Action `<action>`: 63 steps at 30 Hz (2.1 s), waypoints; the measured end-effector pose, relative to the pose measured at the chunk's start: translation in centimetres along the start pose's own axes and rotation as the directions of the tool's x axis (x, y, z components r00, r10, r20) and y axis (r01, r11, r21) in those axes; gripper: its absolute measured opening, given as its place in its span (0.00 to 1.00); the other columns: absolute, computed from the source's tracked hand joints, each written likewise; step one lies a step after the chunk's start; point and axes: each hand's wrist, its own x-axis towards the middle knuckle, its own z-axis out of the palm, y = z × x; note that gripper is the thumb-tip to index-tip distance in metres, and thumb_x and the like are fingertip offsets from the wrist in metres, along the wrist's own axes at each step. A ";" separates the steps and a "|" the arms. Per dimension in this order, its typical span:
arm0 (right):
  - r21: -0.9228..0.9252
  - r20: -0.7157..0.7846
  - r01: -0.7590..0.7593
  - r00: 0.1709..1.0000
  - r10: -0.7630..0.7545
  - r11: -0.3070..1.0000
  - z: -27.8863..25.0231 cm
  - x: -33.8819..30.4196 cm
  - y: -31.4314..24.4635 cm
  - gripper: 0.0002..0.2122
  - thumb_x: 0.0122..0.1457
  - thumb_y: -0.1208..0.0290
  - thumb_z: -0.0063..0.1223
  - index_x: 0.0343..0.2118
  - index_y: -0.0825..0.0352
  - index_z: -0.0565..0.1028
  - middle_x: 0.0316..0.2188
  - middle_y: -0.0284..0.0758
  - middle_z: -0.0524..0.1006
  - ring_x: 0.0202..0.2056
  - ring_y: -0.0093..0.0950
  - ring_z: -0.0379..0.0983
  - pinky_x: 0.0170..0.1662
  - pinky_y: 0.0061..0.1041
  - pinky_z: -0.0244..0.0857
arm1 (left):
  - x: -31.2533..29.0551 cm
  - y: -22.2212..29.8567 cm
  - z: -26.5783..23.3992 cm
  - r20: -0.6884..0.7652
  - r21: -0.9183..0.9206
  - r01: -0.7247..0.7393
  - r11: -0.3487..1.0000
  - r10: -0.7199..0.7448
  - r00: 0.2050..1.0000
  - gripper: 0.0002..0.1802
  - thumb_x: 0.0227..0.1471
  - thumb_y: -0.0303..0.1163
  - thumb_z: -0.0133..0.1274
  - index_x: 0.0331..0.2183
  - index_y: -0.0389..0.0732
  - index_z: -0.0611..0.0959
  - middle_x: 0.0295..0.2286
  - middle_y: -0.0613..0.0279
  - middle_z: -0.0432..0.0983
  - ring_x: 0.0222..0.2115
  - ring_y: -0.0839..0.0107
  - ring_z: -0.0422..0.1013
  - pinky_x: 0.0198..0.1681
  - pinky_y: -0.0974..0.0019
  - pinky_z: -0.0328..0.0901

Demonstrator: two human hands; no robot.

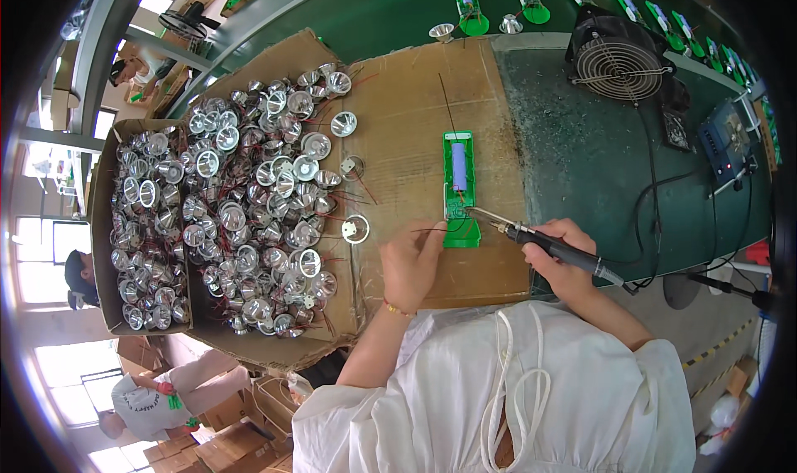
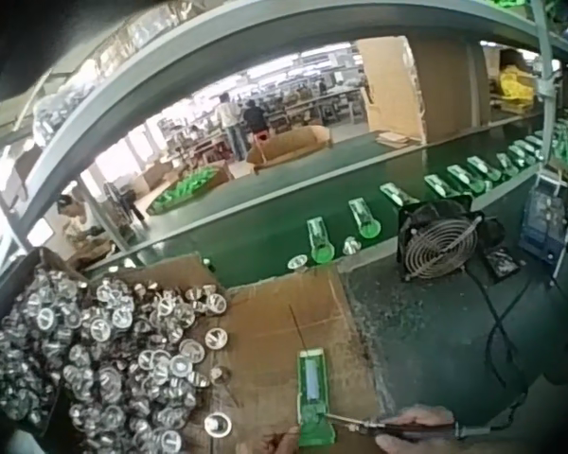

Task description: The person solders wires to LED light components, including circuit boards and reflector cups, using a soldering iron on a factory assembly line.

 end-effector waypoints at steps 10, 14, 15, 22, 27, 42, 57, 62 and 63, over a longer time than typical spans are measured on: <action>-0.109 -0.102 0.022 0.994 -0.033 0.994 0.8 -0.2 -0.3 0.07 0.47 0.74 0.57 0.25 0.70 0.70 0.17 0.30 0.72 0.18 0.15 0.65 0.21 0.15 0.59 | 0.3 -0.1 0.9 -0.042 0.010 -0.199 0.980 0.199 0.979 0.07 0.42 0.26 0.57 0.21 0.35 0.76 0.24 0.56 0.70 0.24 0.64 0.67 0.26 0.68 0.62; -0.126 -0.084 0.032 0.996 -0.042 0.992 0.8 -0.2 -0.4 0.07 0.47 0.74 0.57 0.25 0.70 0.70 0.17 0.30 0.72 0.18 0.14 0.65 0.21 0.15 0.59 | 0.3 -0.3 1.0 -0.028 -0.023 -0.208 0.978 0.208 0.978 0.07 0.41 0.26 0.57 0.21 0.34 0.76 0.24 0.57 0.70 0.23 0.64 0.67 0.26 0.68 0.62; -0.126 -0.086 0.031 0.995 -0.042 0.992 0.8 -0.3 -0.3 0.07 0.47 0.74 0.57 0.25 0.70 0.70 0.17 0.30 0.72 0.18 0.14 0.65 0.21 0.15 0.59 | 0.4 -0.3 1.0 -0.027 -0.016 -0.204 0.979 0.204 0.979 0.07 0.41 0.26 0.57 0.21 0.34 0.76 0.24 0.57 0.69 0.23 0.65 0.67 0.26 0.68 0.62; 0.007 -0.116 -0.108 0.987 0.108 0.994 1.0 -0.3 -0.6 0.08 0.50 0.74 0.54 0.27 0.70 0.67 0.18 0.33 0.73 0.19 0.16 0.68 0.22 0.16 0.63 | 0.6 -0.2 1.2 -0.028 -0.019 -0.175 0.984 0.174 0.984 0.07 0.41 0.26 0.57 0.20 0.34 0.76 0.24 0.57 0.69 0.23 0.65 0.67 0.25 0.68 0.62; 0.032 -0.149 -0.073 0.986 0.077 0.997 0.5 -0.4 -1.1 0.08 0.52 0.75 0.52 0.30 0.71 0.65 0.20 0.37 0.73 0.19 0.19 0.69 0.22 0.16 0.65 | 0.6 -0.5 1.3 -0.032 -0.014 -0.188 0.982 0.187 0.982 0.07 0.41 0.27 0.57 0.20 0.34 0.77 0.24 0.57 0.69 0.22 0.65 0.67 0.25 0.68 0.62; -0.090 -0.079 -0.067 0.995 0.060 0.994 0.6 -0.7 0.4 0.07 0.49 0.75 0.56 0.26 0.70 0.68 0.18 0.31 0.74 0.19 0.14 0.68 0.22 0.15 0.62 | 0.7 -0.4 1.4 -0.029 0.013 -0.199 0.980 0.200 0.979 0.07 0.42 0.28 0.56 0.20 0.35 0.77 0.23 0.57 0.69 0.22 0.64 0.67 0.25 0.68 0.62; 0.000 -0.096 -0.076 0.992 0.076 0.997 0.5 -0.8 -0.1 0.07 0.52 0.76 0.51 0.30 0.71 0.65 0.20 0.37 0.73 0.20 0.19 0.69 0.23 0.16 0.64 | 0.7 -0.6 1.5 -0.040 -0.009 -0.197 0.980 0.197 0.980 0.07 0.41 0.28 0.57 0.20 0.35 0.77 0.23 0.57 0.69 0.22 0.65 0.67 0.25 0.68 0.61; 0.002 -0.091 -0.078 0.993 0.078 0.997 0.4 -0.8 -0.1 0.07 0.51 0.76 0.52 0.29 0.71 0.65 0.20 0.37 0.73 0.20 0.19 0.69 0.23 0.16 0.64 | 0.8 -0.3 1.1 -0.011 -0.002 -0.180 0.984 0.180 0.984 0.07 0.41 0.28 0.57 0.20 0.35 0.77 0.23 0.57 0.69 0.22 0.65 0.67 0.26 0.68 0.62; 0.001 -0.092 -0.078 0.993 0.077 0.997 0.4 -0.8 -0.1 0.07 0.51 0.76 0.52 0.29 0.71 0.65 0.20 0.37 0.73 0.19 0.19 0.69 0.22 0.16 0.64 | 0.8 -0.1 0.8 0.031 0.001 -0.188 0.982 0.188 0.982 0.07 0.42 0.28 0.57 0.21 0.35 0.78 0.23 0.58 0.69 0.22 0.66 0.67 0.26 0.68 0.62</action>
